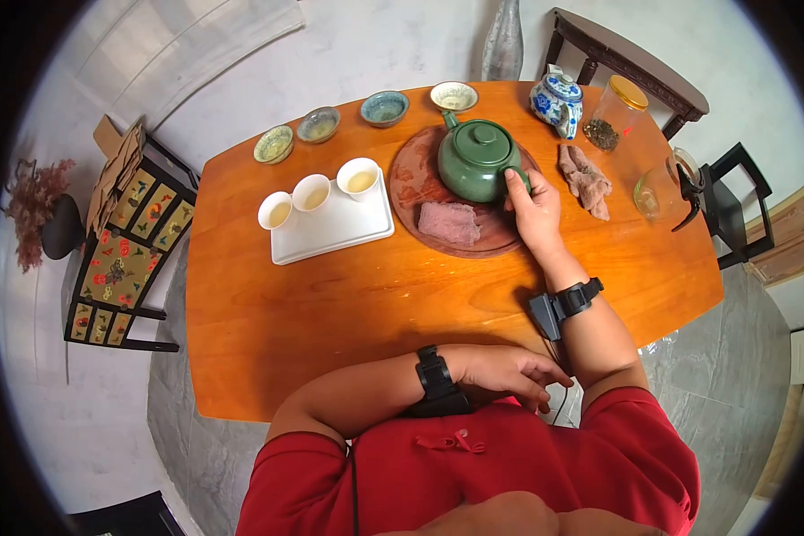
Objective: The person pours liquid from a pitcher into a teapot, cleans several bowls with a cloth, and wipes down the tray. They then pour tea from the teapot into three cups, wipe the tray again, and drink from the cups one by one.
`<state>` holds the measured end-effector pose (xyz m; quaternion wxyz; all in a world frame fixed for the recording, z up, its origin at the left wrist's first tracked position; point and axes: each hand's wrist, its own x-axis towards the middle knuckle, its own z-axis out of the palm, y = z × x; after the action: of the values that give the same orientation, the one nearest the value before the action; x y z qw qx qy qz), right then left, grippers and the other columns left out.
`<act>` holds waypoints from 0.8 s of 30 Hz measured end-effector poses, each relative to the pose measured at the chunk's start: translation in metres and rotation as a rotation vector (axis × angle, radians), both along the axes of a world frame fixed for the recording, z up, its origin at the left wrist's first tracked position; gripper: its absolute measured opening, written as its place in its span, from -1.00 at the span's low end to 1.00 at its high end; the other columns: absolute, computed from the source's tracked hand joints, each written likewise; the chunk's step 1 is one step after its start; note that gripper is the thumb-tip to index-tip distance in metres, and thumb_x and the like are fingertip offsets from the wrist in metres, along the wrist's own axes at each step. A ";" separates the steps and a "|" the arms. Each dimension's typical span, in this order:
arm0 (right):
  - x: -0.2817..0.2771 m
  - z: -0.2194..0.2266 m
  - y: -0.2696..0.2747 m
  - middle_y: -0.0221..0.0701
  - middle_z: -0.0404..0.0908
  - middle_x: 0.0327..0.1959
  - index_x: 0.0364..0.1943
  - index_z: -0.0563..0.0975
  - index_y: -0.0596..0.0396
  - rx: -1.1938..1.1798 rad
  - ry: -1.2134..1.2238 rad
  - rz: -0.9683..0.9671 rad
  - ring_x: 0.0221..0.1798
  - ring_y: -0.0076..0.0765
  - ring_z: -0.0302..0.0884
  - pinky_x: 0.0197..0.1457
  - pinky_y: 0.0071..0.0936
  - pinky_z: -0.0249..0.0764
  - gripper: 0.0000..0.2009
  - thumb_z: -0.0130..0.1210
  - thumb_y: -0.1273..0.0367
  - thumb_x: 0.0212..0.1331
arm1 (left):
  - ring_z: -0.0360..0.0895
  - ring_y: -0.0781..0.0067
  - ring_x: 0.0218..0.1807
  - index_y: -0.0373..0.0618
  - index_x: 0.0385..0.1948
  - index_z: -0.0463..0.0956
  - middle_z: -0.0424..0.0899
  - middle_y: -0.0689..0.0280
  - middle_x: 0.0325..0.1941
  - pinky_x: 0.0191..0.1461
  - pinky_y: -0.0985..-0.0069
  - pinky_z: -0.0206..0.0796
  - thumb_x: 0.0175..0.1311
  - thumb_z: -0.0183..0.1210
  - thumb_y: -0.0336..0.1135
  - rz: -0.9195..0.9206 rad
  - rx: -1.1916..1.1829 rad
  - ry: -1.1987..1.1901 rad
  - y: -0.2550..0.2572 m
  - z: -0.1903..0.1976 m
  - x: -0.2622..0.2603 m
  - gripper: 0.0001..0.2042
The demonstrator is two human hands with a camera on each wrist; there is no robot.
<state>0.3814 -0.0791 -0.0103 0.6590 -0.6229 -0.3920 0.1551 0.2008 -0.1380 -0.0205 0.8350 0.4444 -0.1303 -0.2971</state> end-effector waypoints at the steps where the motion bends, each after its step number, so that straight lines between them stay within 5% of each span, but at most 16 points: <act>1: 0.000 0.001 0.000 -0.58 0.39 -0.70 -0.63 0.42 0.09 0.000 0.003 0.002 -0.61 -0.69 0.24 -0.54 -0.61 0.18 -0.67 0.12 0.26 0.27 | 0.50 0.54 -0.05 -0.25 0.32 0.11 0.53 0.29 -0.03 0.06 0.61 0.34 0.37 0.07 -0.28 -0.003 0.003 -0.001 0.001 0.003 0.000 -0.46; 13: -0.002 0.000 0.003 -0.60 0.36 -0.71 -0.65 0.38 0.04 0.036 -0.033 -0.012 -0.62 -0.71 0.21 -0.55 -0.63 0.15 -0.66 0.11 0.27 0.28 | 0.45 0.63 -0.15 -0.17 0.33 0.16 0.45 0.43 -0.31 -0.09 0.67 0.30 0.37 0.07 -0.25 0.006 0.040 0.008 0.003 0.012 -0.002 -0.47; 24: -0.002 0.003 0.000 -0.54 0.33 -0.68 -0.55 0.47 0.18 -0.014 -0.097 -0.068 -0.54 -0.67 0.19 -0.49 -0.53 0.21 -0.70 0.13 0.25 0.23 | 0.45 0.58 -0.14 -0.24 0.32 0.15 0.44 0.40 -0.32 0.08 0.57 0.27 0.40 0.02 -0.31 -0.006 0.152 -0.033 0.006 0.015 0.000 -0.50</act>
<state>0.3796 -0.0789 -0.0075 0.6397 -0.6473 -0.4010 0.1048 0.2010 -0.1322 -0.0053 0.7957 0.5109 -0.1226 -0.3013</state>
